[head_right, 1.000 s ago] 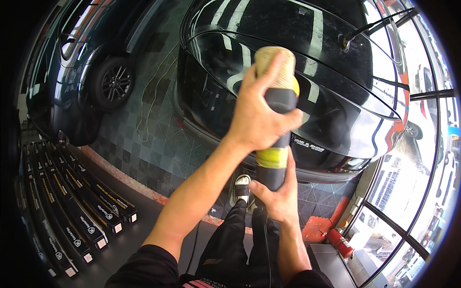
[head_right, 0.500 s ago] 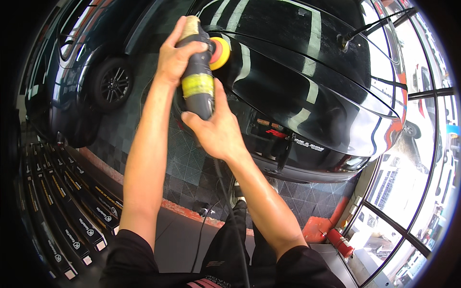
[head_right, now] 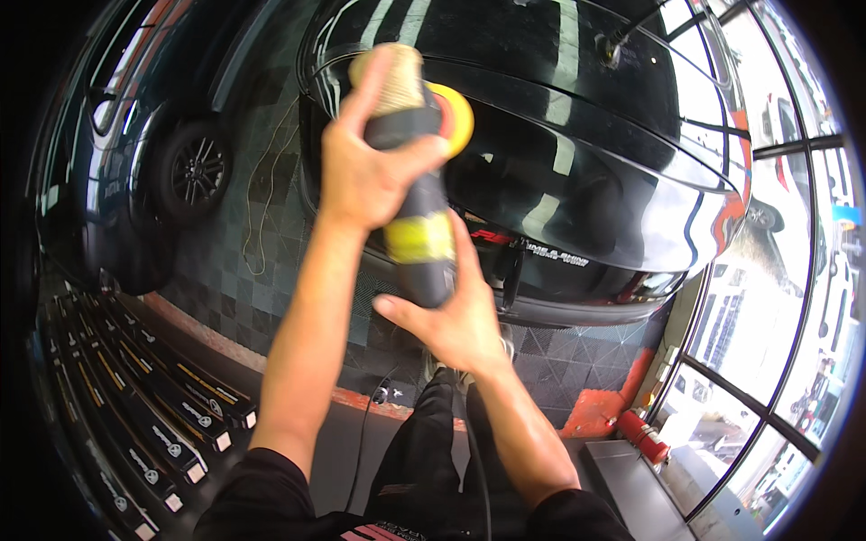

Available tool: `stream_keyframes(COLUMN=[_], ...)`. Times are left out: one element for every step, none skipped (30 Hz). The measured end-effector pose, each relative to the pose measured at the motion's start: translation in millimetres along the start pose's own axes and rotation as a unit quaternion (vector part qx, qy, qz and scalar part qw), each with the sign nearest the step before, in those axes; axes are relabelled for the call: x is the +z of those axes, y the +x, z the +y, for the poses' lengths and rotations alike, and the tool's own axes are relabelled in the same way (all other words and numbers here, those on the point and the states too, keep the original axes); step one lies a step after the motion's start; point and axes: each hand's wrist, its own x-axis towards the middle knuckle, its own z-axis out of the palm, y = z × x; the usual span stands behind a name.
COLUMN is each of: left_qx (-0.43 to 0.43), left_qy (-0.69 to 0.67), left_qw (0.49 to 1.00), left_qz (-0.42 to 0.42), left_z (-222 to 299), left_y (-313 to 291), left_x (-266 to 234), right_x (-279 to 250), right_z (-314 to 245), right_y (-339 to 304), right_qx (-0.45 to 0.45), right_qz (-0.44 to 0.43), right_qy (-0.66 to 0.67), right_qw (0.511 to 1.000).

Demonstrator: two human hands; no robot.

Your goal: The person uses a rotary polisher with a yellow pad to buff the rear trunk of a black car. They move the tool in circular and sweeping motions across the surface, covering the area around the license plate and the edges of the trunk lid.

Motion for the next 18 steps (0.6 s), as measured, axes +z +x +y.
stream_keyframes(left_qx=[0.016, 0.049, 0.01, 0.033, 0.055, 0.061, 0.067, 0.059, 0.052, 0.047, 0.044, 0.04, 0.036, 0.037, 0.056, 0.073, 0.091, 0.075], left_qy=[0.026, 0.012, 0.02, 0.023, 0.024, 0.004, -0.021, -0.031, -0.04, -0.06, -0.051, -0.04, -0.028, -0.04, -0.02, 0.001, 0.021, -0.002], left_qw=[0.999, 0.999, 0.999, 0.998, 0.997, 0.997, 0.997, 0.997, 0.997, 0.995, 0.994, 0.991, 0.989, 0.982, 0.981, 0.98, 0.978, 0.979], left_qz=[0.009, 0.021, 0.026, 0.047, 0.049, 0.047, 0.043, 0.046, 0.047, 0.065, 0.092, 0.118, 0.144, 0.181, 0.183, 0.186, 0.186, 0.19], left_z=[5, 12, 29, 34, 38, 45, 51, 55, 56, 57, 57, 58, 58, 56, 54, 51, 52, 55], left_y=[-14, -25, -38, -49, -62, -73, -82, -90, -97, -102, -105, -107, -107, -105, -103, -102, -99, -98], left_x=[21, 43, 63, 81, 97, 109, 123, 135, 144, 152, 159, 163, 167, 169, 170, 169, 166, 164], right_x=[-19, -38, -58, -74, -89, -107, -123, -131, -143, -156, -168, -177, -186, -192, -195, -197, -199, -202], right_z=[10, 17, 21, 20, 19, 22, 24, 19, 22, 19, 12, 12, 9, 4, -1, -10, -12, -12], right_y=[-13, -27, -38, -48, -55, -62, -69, -74, -78, -81, -81, -76, -71, -64, -58, -53, -48, -43], right_qx=[-0.011, 0.019, 0.049, 0.066, 0.082, 0.08, 0.079, 0.078, 0.066, 0.091, 0.115, 0.102, 0.109, 0.116, 0.122, 0.141, 0.136, 0.131], right_qz=[0.003, 0.007, 0.011, 0.014, 0.018, 0.008, 0.003, 0.007, 0.007, -0.015, -0.033, -0.057, -0.074, -0.09, -0.106, -0.105, -0.111, -0.117], right_qy=[0.011, 0.027, 0.042, 0.048, 0.053, 0.057, 0.058, 0.074, 0.054, 0.033, 0.013, -0.028, -0.056, -0.083, -0.11, -0.114, -0.112, -0.11], right_qw=[1.0, 0.999, 0.998, 0.997, 0.995, 0.995, 0.995, 0.994, 0.996, 0.995, 0.993, 0.993, 0.99, 0.986, 0.981, 0.978, 0.978, 0.978])
